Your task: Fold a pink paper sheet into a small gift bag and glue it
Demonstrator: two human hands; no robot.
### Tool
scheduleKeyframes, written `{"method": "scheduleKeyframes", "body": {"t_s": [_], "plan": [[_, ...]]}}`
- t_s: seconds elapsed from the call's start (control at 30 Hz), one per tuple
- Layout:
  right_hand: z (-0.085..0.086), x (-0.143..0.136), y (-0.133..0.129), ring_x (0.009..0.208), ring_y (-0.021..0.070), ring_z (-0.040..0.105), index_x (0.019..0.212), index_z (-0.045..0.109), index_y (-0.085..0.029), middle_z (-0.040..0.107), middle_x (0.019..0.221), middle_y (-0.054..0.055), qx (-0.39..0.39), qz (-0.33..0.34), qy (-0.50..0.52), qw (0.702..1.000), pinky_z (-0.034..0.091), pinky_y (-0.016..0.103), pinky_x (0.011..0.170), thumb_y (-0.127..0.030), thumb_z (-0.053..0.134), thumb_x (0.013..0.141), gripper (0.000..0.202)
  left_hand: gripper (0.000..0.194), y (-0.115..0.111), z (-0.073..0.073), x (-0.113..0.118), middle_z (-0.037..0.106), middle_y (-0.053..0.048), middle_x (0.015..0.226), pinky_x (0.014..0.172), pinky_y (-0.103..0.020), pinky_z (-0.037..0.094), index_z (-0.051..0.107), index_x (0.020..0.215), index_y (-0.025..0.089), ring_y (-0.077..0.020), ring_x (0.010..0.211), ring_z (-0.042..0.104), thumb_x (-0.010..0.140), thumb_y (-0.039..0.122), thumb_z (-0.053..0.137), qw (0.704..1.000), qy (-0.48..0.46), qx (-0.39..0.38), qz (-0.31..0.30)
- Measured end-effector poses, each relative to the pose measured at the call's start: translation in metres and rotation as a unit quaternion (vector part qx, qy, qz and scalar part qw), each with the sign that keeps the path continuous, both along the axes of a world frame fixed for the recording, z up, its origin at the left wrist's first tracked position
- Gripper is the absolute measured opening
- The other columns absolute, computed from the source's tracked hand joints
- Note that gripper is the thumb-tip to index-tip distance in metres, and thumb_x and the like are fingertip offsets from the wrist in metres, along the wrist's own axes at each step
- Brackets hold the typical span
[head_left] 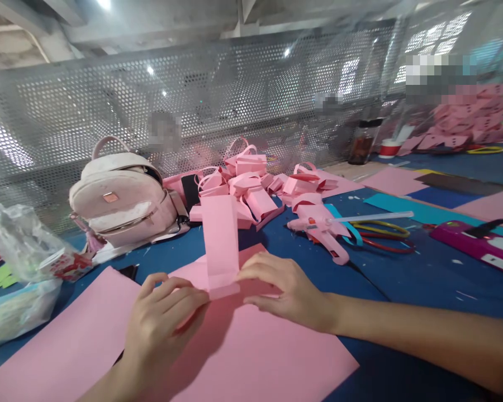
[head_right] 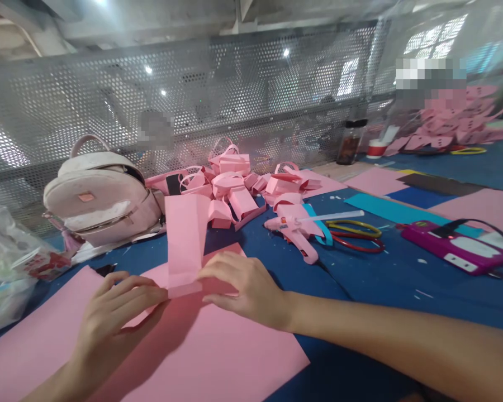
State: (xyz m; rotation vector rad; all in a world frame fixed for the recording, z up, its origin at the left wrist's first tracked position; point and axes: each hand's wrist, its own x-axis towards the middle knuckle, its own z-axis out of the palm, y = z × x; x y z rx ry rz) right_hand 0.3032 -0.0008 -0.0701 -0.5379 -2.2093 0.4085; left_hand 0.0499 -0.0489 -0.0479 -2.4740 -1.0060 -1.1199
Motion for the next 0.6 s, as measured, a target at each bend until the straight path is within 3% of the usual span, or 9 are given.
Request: {"method": "scheduleKeyframes", "body": {"t_s": [0.3, 0.6], "plan": [[0.008, -0.005, -0.01, 0.083, 0.015, 0.062, 0.096, 0.071, -0.021, 0.067, 0.088, 0.004, -0.012, 0.0, 0.129, 0.992, 0.049, 0.027, 0.077, -0.034, 0.067, 0.093, 0.014, 0.019, -0.012, 0.011, 0.015, 0.071, 0.006, 0.07, 0.069, -0.032, 0.036, 0.065, 0.079, 0.02, -0.012, 0.064, 0.061, 0.084, 0.002, 0.066, 0.998, -0.06, -0.012, -0.025], [0.006, -0.005, -0.009, 0.081, 0.0148, 0.062, 0.089, 0.074, -0.021, 0.065, 0.085, 0.003, -0.029, 0.01, 0.144, 0.989, 0.049, 0.029, 0.077, -0.03, 0.068, 0.092, 0.011, 0.019, -0.013, 0.013, 0.017, 0.073, 0.006, 0.071, 0.069, -0.033, 0.037, 0.064, 0.079, 0.021, -0.0137, 0.065, 0.063, 0.084, 0.002, 0.066, 0.999, -0.045, -0.01, -0.027]]}}
